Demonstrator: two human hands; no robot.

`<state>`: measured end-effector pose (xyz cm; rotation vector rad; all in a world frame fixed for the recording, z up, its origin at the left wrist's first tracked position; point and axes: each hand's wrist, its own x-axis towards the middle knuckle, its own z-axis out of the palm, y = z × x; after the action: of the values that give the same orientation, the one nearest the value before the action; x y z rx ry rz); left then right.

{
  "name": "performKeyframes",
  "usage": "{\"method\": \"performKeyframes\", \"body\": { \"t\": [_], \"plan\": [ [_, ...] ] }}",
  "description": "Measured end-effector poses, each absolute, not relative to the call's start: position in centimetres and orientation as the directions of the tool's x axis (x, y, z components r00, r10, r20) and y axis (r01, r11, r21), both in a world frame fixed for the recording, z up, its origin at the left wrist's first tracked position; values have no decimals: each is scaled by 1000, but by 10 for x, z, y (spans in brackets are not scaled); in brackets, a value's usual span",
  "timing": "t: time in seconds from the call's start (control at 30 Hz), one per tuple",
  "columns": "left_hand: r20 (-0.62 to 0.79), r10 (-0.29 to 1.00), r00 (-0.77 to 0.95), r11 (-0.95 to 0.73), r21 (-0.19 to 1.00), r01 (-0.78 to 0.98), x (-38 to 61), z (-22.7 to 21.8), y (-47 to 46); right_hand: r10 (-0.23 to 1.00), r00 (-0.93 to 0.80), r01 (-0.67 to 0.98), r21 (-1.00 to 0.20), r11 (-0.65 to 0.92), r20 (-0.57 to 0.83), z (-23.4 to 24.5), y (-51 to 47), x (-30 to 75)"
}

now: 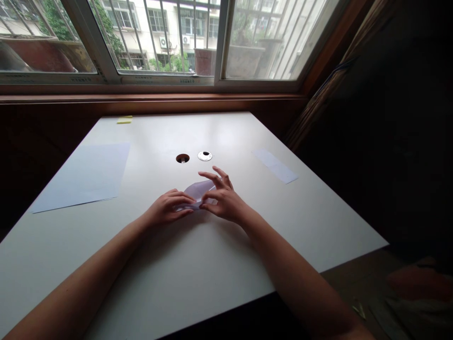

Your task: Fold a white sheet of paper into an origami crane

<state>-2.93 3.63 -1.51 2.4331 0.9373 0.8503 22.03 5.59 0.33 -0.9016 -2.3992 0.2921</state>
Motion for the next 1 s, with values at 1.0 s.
{"method": "performKeyframes", "body": {
  "t": [1.0],
  "plan": [
    [254, 947, 197, -312, 873, 375, -38, -6, 32, 781, -528, 531, -589, 610, 333, -12, 67, 219]
  ]
}}
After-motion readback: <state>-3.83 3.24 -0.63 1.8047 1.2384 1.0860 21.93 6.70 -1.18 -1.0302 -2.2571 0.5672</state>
